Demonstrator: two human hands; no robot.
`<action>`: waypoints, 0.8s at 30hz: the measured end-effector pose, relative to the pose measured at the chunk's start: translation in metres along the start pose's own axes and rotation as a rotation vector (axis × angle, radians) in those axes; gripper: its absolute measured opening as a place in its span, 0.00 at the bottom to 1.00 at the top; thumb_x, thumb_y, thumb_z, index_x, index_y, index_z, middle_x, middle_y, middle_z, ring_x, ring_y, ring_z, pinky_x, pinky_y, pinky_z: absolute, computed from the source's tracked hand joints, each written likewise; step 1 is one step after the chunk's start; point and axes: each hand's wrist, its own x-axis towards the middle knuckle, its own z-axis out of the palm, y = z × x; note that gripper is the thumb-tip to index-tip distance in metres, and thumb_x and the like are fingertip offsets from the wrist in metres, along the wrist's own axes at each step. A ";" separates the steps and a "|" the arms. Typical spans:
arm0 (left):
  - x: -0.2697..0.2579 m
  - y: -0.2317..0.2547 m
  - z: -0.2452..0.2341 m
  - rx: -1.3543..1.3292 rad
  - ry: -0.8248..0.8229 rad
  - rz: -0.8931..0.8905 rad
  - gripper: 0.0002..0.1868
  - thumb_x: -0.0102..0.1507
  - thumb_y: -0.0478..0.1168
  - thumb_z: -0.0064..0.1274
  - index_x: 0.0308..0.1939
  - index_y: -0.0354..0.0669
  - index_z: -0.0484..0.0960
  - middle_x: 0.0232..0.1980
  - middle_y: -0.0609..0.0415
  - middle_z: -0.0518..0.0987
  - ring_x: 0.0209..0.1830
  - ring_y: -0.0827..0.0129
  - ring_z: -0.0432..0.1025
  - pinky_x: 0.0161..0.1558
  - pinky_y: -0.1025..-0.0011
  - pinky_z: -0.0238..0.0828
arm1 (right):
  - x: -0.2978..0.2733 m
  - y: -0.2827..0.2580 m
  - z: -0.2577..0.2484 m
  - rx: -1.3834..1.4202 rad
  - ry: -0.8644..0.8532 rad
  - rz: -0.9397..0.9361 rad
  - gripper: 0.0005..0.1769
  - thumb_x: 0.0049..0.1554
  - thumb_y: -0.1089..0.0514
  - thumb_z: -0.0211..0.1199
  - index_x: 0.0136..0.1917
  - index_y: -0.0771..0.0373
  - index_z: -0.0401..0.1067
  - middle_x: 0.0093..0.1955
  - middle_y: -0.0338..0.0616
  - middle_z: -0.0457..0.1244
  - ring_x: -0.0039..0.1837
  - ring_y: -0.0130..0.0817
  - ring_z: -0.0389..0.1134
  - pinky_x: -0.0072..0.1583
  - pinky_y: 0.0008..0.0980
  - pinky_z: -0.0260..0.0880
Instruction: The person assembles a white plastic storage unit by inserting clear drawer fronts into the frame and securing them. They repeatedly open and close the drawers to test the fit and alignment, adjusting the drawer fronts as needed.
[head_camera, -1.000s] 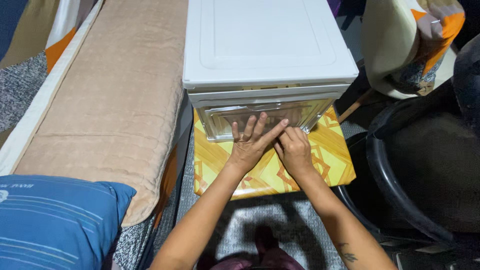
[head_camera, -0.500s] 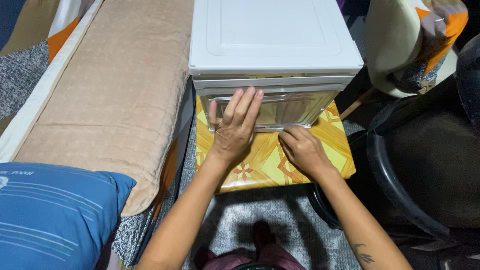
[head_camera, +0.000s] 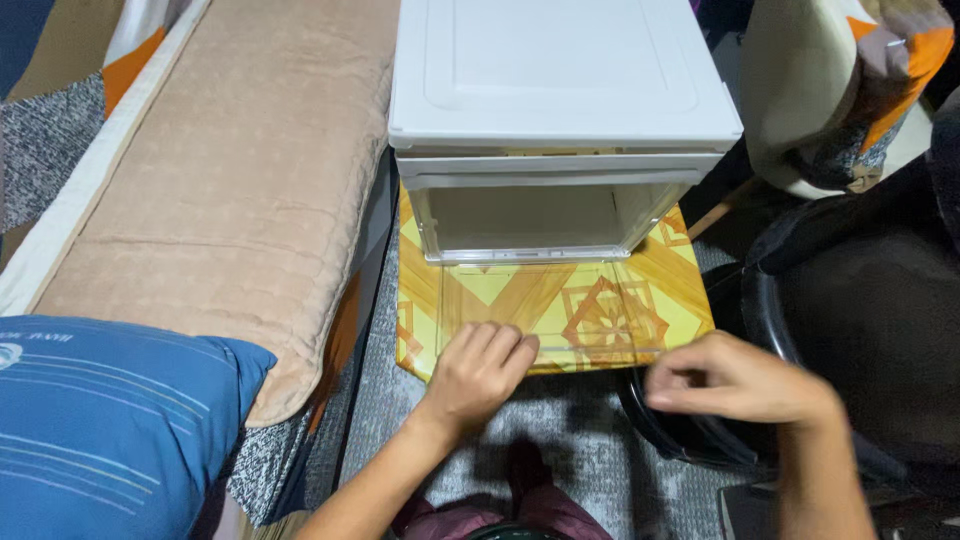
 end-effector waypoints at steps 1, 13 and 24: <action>-0.003 0.001 0.001 -0.011 -0.037 0.014 0.09 0.62 0.37 0.54 0.45 0.41 0.81 0.40 0.54 0.74 0.42 0.64 0.71 0.46 0.66 0.68 | -0.006 -0.003 -0.003 0.135 -0.133 0.147 0.15 0.58 0.53 0.69 0.45 0.70 0.78 0.37 0.56 0.71 0.35 0.45 0.63 0.39 0.42 0.68; 0.037 -0.060 0.030 -0.502 -0.329 -0.083 0.17 0.57 0.46 0.61 0.48 0.43 0.83 0.52 0.46 0.78 0.56 0.52 0.70 0.59 0.55 0.62 | 0.158 -0.045 -0.032 -0.685 0.306 -0.011 0.17 0.59 0.54 0.63 0.59 0.62 0.76 0.56 0.56 0.70 0.59 0.54 0.70 0.61 0.45 0.70; 0.077 -0.111 0.136 -0.319 -0.650 -0.593 0.21 0.61 0.54 0.60 0.48 0.42 0.83 0.51 0.41 0.82 0.56 0.47 0.75 0.56 0.52 0.70 | 0.217 -0.005 -0.045 -0.734 0.131 0.249 0.25 0.54 0.54 0.65 0.65 0.55 0.73 0.61 0.53 0.68 0.62 0.51 0.70 0.61 0.45 0.70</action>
